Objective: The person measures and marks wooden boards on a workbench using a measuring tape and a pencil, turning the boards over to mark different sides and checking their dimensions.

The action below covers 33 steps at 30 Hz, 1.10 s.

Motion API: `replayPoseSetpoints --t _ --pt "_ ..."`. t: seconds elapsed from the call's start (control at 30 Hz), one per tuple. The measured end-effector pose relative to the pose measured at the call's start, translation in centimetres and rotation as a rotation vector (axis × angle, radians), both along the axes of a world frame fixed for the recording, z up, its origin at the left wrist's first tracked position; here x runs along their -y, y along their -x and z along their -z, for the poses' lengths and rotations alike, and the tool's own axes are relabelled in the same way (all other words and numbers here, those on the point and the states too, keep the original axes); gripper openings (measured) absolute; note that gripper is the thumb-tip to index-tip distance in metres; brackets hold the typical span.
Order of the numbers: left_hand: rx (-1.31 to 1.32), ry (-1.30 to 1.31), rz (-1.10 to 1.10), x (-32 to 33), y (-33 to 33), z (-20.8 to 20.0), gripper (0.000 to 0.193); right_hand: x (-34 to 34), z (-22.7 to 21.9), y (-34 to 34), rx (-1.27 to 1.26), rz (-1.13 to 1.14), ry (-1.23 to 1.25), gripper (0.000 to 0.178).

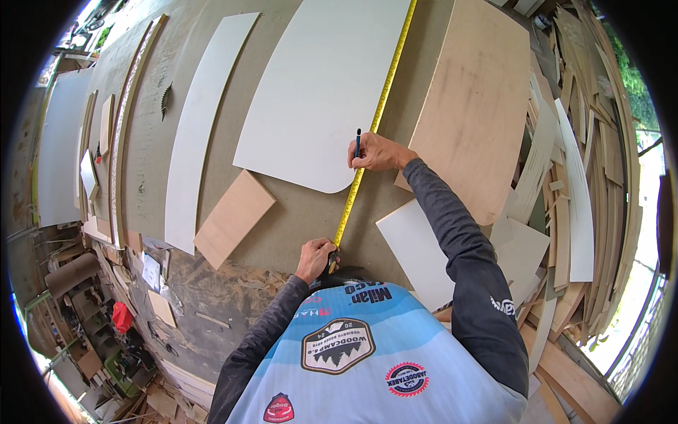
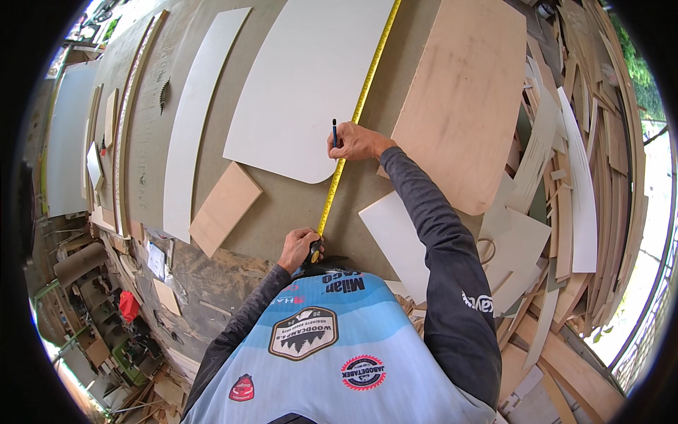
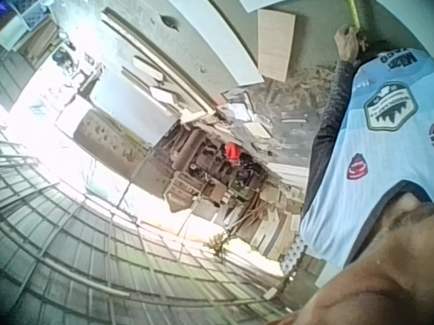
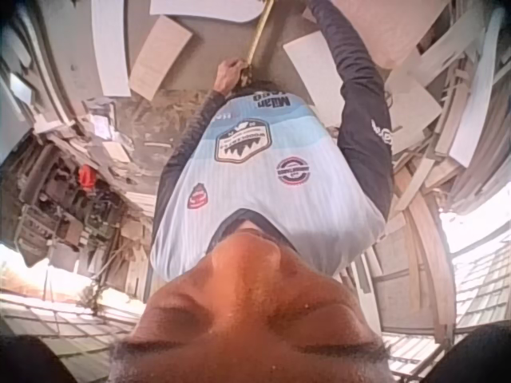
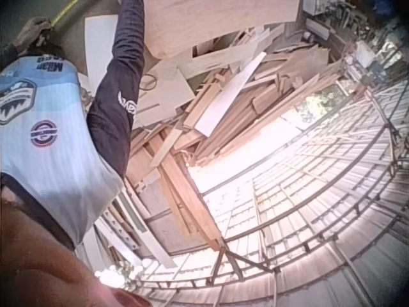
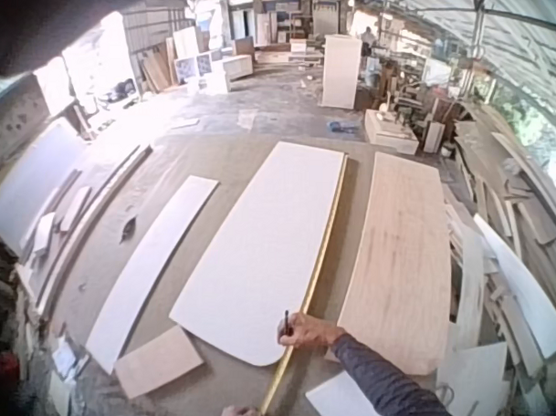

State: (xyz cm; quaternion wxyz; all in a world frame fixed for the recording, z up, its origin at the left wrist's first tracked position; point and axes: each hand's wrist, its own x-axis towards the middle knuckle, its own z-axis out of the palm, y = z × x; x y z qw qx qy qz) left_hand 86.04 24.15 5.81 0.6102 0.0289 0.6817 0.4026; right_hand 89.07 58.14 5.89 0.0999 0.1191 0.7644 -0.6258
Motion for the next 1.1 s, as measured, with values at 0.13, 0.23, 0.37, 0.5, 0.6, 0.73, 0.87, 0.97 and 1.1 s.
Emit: replayPoseSetpoints --t 0.13,0.23,0.37,0.5,0.6,0.73,0.87,0.97,1.1 --pt "0.007 0.012 -0.006 -0.02 -0.02 -0.08 0.023 -0.23 -0.13 -0.05 0.019 -0.049 -0.051 0.015" --pt "0.011 0.015 -0.011 -0.08 -0.01 -0.16 0.022 -0.23 -0.09 0.01 0.027 -0.046 -0.043 0.014" --pt "0.015 0.01 -0.021 -0.09 -0.05 -0.12 0.022 -0.03 0.2 0.05 0.0 -0.008 -0.025 0.02" --pt "0.014 0.008 -0.02 0.01 -0.06 0.06 0.022 -0.07 0.27 0.12 -0.013 -0.015 -0.04 0.02" --pt "0.01 0.011 -0.017 -0.09 -0.06 -0.06 0.022 -0.12 0.15 0.12 -0.011 -0.016 -0.056 0.02" --pt "0.01 0.006 -0.014 -0.03 -0.02 0.01 0.022 -0.13 0.13 0.17 -0.003 -0.026 -0.073 0.02" --pt "0.02 0.007 -0.02 0.05 0.0 0.13 0.022 -0.02 0.37 0.26 -0.028 -0.036 -0.071 0.02" --pt "0.025 0.003 -0.022 0.11 0.02 0.25 0.022 0.03 0.35 0.3 -0.021 -0.039 -0.065 0.02" --pt "0.017 0.008 -0.017 0.11 0.05 0.27 0.022 0.04 0.29 0.31 -0.017 -0.051 -0.079 0.019"
